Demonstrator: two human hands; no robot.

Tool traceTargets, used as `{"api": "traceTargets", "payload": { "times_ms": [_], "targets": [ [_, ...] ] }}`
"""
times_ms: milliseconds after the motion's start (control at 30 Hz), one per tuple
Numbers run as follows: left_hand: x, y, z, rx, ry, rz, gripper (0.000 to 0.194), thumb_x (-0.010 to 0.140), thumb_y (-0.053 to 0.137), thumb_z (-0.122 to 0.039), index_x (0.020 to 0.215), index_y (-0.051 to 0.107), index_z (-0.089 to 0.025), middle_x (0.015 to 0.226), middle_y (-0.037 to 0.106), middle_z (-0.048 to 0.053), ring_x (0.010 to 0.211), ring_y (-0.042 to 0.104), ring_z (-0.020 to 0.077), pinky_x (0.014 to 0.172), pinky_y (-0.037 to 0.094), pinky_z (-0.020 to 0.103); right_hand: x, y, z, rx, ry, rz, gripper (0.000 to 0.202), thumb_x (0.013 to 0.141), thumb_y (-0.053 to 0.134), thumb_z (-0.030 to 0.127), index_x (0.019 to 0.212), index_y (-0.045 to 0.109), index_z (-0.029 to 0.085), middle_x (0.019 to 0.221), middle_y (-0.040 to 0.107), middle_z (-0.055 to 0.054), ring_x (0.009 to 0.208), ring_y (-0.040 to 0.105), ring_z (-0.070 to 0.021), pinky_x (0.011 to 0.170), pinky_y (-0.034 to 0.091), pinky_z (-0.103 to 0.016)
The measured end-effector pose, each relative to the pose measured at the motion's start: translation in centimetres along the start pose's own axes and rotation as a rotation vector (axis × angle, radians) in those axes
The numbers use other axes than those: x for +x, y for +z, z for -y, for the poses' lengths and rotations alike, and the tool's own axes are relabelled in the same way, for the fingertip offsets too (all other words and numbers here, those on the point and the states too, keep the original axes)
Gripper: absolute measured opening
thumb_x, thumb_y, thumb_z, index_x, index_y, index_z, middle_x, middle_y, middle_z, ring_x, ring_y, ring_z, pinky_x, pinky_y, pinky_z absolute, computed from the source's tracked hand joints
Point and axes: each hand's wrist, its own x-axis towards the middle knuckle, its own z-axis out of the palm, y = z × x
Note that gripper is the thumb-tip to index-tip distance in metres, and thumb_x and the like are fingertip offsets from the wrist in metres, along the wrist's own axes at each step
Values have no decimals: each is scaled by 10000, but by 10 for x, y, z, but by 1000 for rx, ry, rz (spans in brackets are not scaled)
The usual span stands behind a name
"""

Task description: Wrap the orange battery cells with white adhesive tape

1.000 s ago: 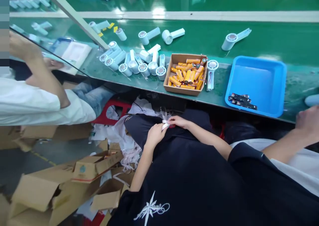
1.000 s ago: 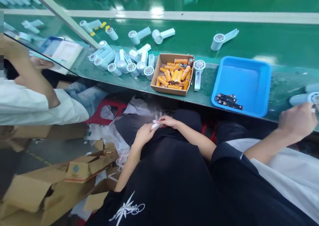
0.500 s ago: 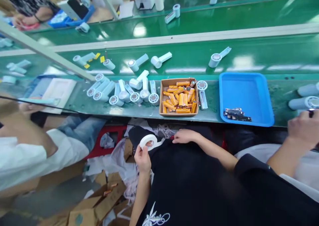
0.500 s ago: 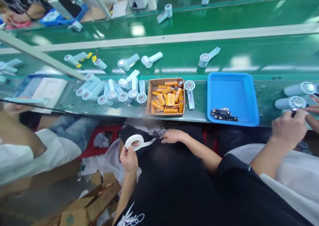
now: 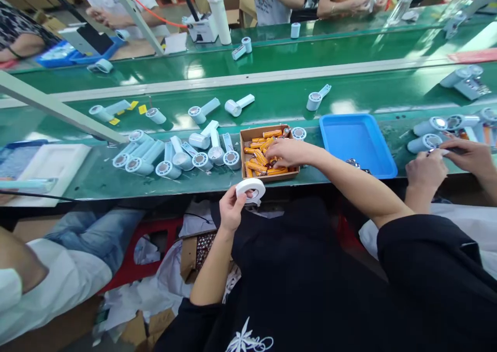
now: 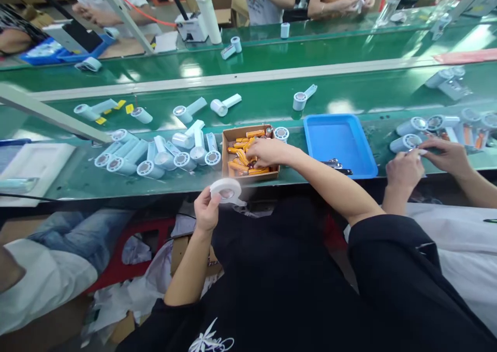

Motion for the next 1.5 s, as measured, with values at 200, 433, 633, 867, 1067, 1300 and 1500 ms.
{"api": "traceTargets", "payload": {
  "times_ms": [200,433,633,867,1067,1300,1500],
  "targets": [
    [4,1,14,-62,-18,30,383,862,771,-518,961,772,-148,777,744,59,740,698,203,732,573,302,3,-1,24,-914,-289,418,377,729,894,506,848,726,191,908,683,-56,943,591,-259,880,435,-366],
    [13,3,16,-75,-25,103,324,906,734,-472,930,765,-150,796,732,58,744,681,189,736,554,291,8,24,28,-1137,-199,215,620,984,476,741,937,704,166,830,715,-75,754,593,-199,711,357,-301],
    [20,10,6,-77,-74,154,349,900,733,-494,880,746,-146,765,707,48,729,651,174,743,528,280,2,51,21,-1302,-57,161,661,1063,335,646,966,767,155,935,772,-165,858,699,-267,723,403,-330],
    [17,14,4,8,-52,145,355,904,729,-499,914,757,-145,776,708,48,733,649,177,730,516,276,22,37,20,-1318,-215,111,539,1055,430,606,1147,700,149,1082,773,-171,994,713,-299,770,459,-357],
    [16,7,10,-22,-75,170,308,906,734,-458,899,749,-151,781,705,42,764,658,184,752,518,276,6,59,18,-1364,-236,245,481,1112,334,464,1121,701,152,1075,762,-167,951,713,-266,766,475,-350],
    [10,12,12,-62,-57,155,287,888,757,-448,912,753,-163,755,701,30,742,663,179,755,527,279,31,49,22,-1348,-262,166,492,1108,360,543,1216,605,130,1149,760,-133,991,701,-228,766,469,-292],
    [9,5,11,-32,-91,177,338,897,733,-490,849,742,-156,761,696,47,739,650,181,735,515,280,10,68,8,-1402,-264,340,465,1113,272,340,1095,688,131,1023,773,-189,960,740,-311,807,502,-395]
  ]
}}
